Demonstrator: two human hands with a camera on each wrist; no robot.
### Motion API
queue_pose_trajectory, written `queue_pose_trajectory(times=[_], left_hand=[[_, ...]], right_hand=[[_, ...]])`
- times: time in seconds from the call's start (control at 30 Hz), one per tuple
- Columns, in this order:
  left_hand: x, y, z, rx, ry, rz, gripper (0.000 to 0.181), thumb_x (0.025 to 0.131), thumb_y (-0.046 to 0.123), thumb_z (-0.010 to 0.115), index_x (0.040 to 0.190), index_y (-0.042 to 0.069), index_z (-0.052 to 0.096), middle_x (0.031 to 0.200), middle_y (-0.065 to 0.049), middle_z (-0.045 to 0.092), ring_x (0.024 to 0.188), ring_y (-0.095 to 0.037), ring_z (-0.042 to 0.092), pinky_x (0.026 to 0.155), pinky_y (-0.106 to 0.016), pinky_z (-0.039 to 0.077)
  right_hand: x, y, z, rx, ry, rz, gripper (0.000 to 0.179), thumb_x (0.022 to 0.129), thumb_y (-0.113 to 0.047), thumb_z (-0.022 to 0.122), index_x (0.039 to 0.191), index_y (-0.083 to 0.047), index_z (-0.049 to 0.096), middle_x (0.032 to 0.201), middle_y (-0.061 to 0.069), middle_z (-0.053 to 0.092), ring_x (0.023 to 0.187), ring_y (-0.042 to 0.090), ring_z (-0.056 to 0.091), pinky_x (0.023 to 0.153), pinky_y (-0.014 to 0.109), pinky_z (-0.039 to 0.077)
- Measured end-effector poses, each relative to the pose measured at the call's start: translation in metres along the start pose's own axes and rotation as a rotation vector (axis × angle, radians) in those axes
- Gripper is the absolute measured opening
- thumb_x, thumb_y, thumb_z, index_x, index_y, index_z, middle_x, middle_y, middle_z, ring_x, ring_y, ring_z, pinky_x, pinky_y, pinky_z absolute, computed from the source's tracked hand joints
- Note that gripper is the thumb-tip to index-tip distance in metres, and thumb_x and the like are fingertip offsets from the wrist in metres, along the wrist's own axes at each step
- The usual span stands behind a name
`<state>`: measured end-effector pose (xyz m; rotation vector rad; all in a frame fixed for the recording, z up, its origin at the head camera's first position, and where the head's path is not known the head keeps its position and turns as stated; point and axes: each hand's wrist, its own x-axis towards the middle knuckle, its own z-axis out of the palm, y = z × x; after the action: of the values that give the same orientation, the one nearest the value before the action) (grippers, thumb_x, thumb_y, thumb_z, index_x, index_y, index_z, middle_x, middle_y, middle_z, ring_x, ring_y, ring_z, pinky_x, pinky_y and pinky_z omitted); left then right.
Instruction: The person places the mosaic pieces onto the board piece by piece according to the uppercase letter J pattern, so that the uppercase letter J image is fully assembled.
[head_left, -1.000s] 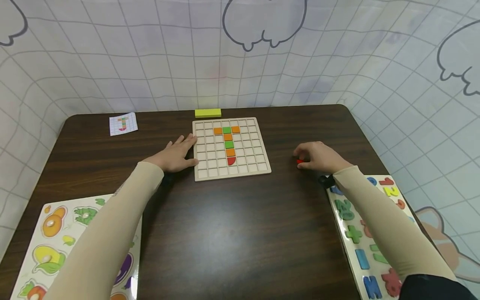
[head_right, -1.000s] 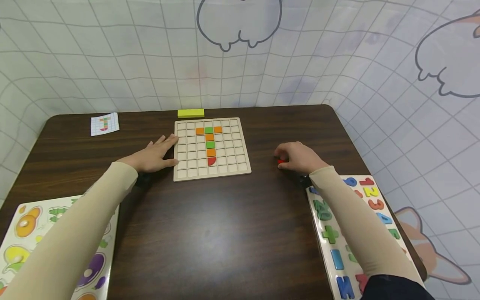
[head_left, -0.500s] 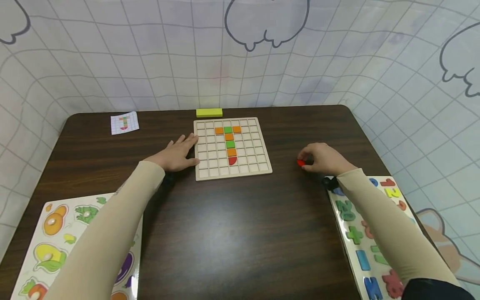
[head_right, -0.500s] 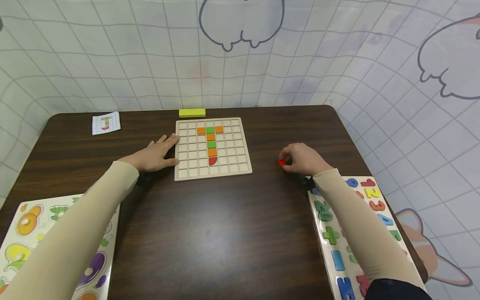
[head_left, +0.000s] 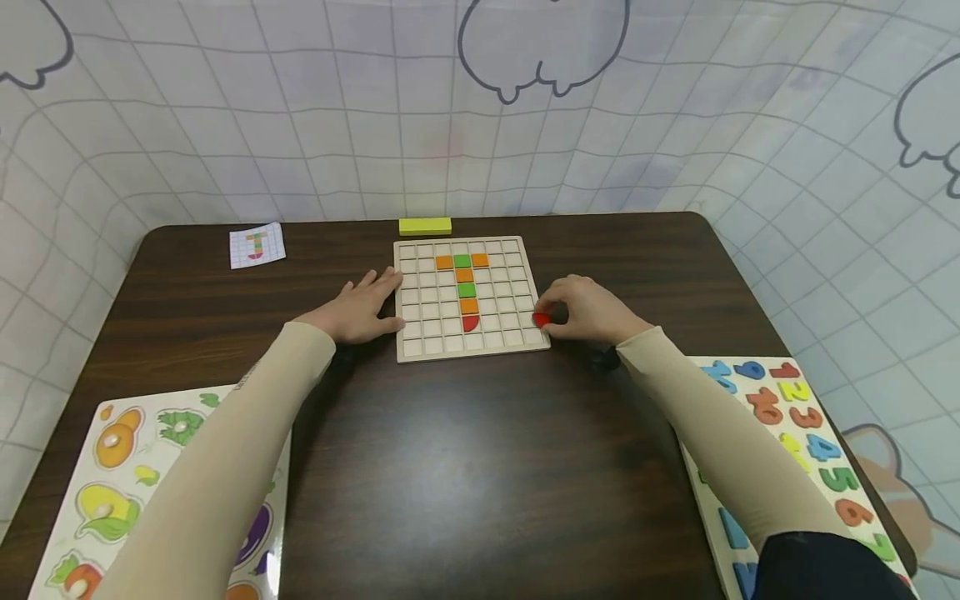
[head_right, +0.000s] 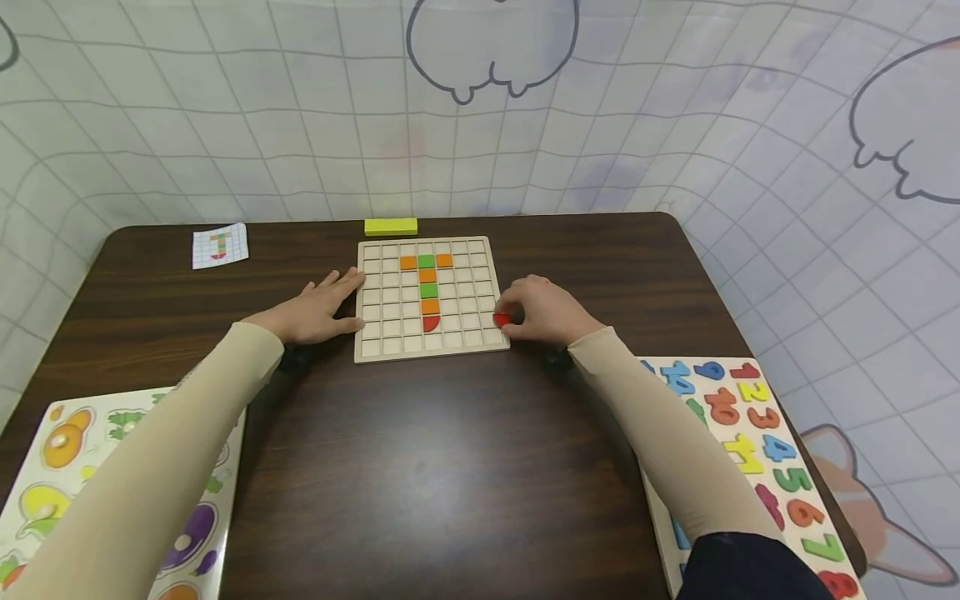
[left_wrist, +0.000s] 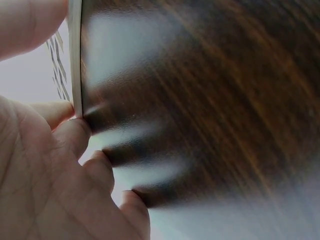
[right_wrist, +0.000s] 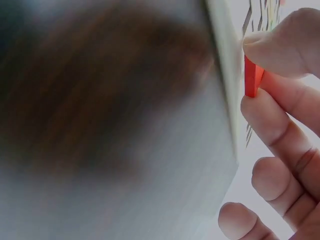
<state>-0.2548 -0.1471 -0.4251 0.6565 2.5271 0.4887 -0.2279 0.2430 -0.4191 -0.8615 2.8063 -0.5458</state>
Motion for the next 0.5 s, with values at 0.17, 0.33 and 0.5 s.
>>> queue_pose_trajectory(times=[0.17, 0.33, 0.5], left_hand=[[0.0, 0.0, 0.0, -0.012, 0.002, -0.009, 0.086, 0.108, 0.037, 0.055, 0.168, 0.006, 0.002, 0.176, -0.018, -0.004, 0.162, -0.045, -0.006, 0.128, -0.069, -0.001], [0.001, 0.001, 0.001, -0.012, 0.004, -0.006, 0.086, 0.107, 0.038, 0.054, 0.168, 0.006, 0.002, 0.176, -0.017, -0.003, 0.162, -0.045, -0.006, 0.128, -0.069, -0.002], [0.001, -0.002, 0.001, -0.007, -0.001, -0.011, 0.085, 0.108, 0.039, 0.053, 0.168, 0.007, 0.002, 0.176, -0.017, -0.004, 0.163, -0.044, -0.007, 0.128, -0.068, -0.002]], right_hand=[[0.03, -0.026, 0.011, 0.008, 0.01, -0.067, 0.017, 0.089, -0.018, 0.077, 0.105, -0.014, 0.082, 0.105, 0.003, 0.077, 0.1, 0.023, 0.066, 0.096, 0.044, 0.054], [0.053, -0.048, 0.024, -0.018, 0.004, -0.138, 0.018, 0.09, -0.019, 0.076, 0.106, -0.014, 0.083, 0.103, 0.001, 0.077, 0.097, 0.021, 0.065, 0.092, 0.039, 0.053], [0.07, -0.066, 0.032, -0.033, 0.008, -0.184, 0.017, 0.091, -0.02, 0.076, 0.106, -0.016, 0.083, 0.1, 0.0, 0.075, 0.096, 0.022, 0.063, 0.087, 0.037, 0.052]])
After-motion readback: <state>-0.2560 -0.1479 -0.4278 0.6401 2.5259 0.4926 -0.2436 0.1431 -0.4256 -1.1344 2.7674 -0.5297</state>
